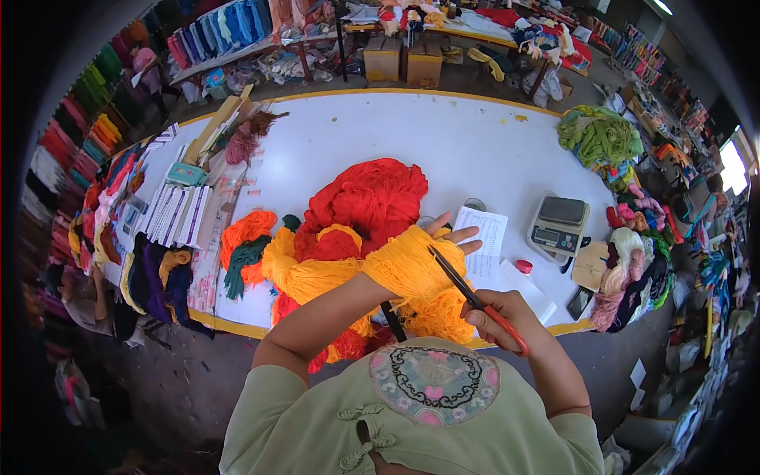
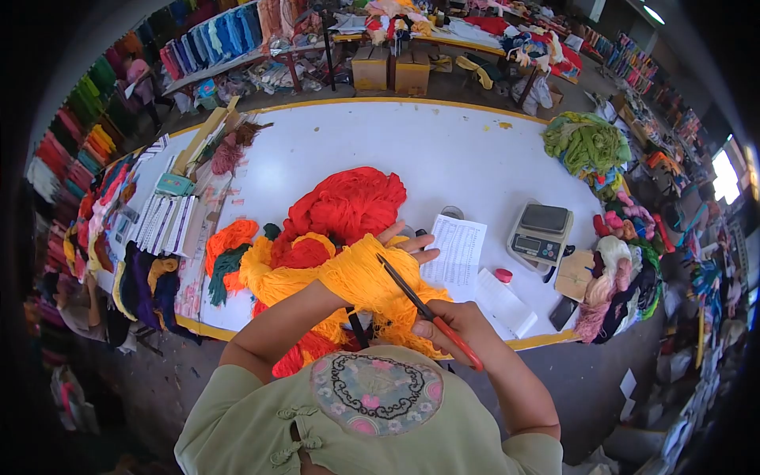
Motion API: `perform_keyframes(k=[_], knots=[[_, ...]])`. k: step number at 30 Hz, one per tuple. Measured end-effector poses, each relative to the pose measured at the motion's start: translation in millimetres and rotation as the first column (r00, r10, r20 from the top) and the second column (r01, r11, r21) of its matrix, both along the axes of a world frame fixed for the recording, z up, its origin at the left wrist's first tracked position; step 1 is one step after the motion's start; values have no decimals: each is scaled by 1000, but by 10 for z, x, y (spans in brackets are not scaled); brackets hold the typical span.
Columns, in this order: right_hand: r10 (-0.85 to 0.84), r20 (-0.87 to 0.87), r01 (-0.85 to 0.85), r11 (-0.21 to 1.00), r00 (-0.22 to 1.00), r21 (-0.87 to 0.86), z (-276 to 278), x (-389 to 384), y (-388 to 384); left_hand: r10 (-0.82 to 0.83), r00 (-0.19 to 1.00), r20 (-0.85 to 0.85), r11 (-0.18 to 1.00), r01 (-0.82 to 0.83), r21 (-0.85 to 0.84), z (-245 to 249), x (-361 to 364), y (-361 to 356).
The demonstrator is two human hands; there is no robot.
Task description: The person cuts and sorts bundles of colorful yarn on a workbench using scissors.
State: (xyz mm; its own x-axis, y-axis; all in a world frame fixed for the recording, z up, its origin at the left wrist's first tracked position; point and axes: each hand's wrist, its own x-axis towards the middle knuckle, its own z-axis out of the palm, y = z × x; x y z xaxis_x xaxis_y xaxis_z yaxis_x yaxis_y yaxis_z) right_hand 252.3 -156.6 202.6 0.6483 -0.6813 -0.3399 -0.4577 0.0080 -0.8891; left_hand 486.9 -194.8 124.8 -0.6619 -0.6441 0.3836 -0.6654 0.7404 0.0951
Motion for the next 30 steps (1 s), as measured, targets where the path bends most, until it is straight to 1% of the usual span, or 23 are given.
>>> perform_keyframes(k=[4, 6, 7, 8, 9, 10, 11, 12, 13, 14, 15, 16, 17, 18, 19, 21, 22, 23, 24, 25, 28, 29, 30], knots=[[-66, 58, 65, 998, 996, 22, -65, 33, -4, -34, 999, -7, 999, 34, -24, -15, -29, 1], [-217, 260, 229, 973, 941, -18, -161, 7, 6, 29, 998, 52, 998, -32, 52, 13, -19, 24], [-280, 359, 309, 951, 890, -26, -231, -3, -26, 49, 998, -40, 993, -45, 106, 43, -31, 53], [-194, 560, 310, 943, 806, -120, -382, 13, -145, 71, 989, -133, 986, -50, 158, 72, -42, 81], [-94, 642, 320, 915, 761, -246, -439, 70, -247, 91, 936, -341, 975, -15, 220, 104, -103, 139], [-99, 700, 379, 889, 707, -256, -464, 165, -285, 119, 839, -531, 962, 35, 271, 147, -163, 176], [-101, 754, 439, 860, 649, -262, -486, 264, -288, 115, 819, -562, 970, 30, 243, 202, -218, 180], [-49, 743, 336, 911, 668, -241, -510, 306, -282, 110, 797, -594, 977, 24, 213, 265, -286, 171], [-72, 724, 339, 912, 686, -230, -591, 351, -225, 103, 774, -625, 983, 16, 182, 337, -360, 162], [-95, 704, 342, 914, 703, -218, -671, 395, -167, 226, 871, -437, 972, -174, 157, 421, -442, 161], [-97, 612, 293, 928, 785, -230, -650, 389, -147, 205, 895, -397, 976, -156, 151, 433, -417, 146], [-97, 614, 230, 963, 784, -142, -378, 395, -139, 183, 916, -357, 980, -139, 145, 452, -348, 115], [-129, 623, 225, 971, 772, -77, -299, 349, -131, 162, 935, -316, 983, -123, 139, 471, -268, 78], [-163, 630, 218, 976, 759, -11, -252, 253, -132, -8, 902, -432, 990, 67, 123, 476, -176, 23], [-197, 635, 210, 976, 747, 56, -226, 143, -138, -5, 949, -314, 999, 22, 50, 466, -106, 5], [-215, 695, 354, 933, 686, -60, -112, -65, -137, 38, 997, -69, 993, -45, -106, 411, -17, -23], [-214, 733, 439, 890, 646, -126, -57, -182, -147, 110, 993, -40, 983, -115, -141, 278, 1, -92], [-209, 769, 520, 834, 605, -183, -5, -321, -159, 168, 985, -40, 975, -172, -142, 172, 49, -161], [-200, 806, 589, 779, 558, -215, 42, -466, -162, 227, 973, -42, 962, -230, -144, 106, 132, -226], [-220, 819, 635, 743, 530, -212, 88, -648, -173, 285, 958, -44, 946, -288, -146, 86, 214, -264], [-260, 848, 705, 689, 461, -172, 156, -1136, -103, 296, 955, 13, 939, -288, -187, 110, 449, -273], [-244, 881, 773, 606, 405, -187, 154, -1208, -111, 304, 952, -40, 939, -306, -153, 139, 502, -242], [-276, 878, 786, 596, 391, -163, 115, -1326, -92, 311, 946, -91, 940, -320, -118, 209, 539, -189]])
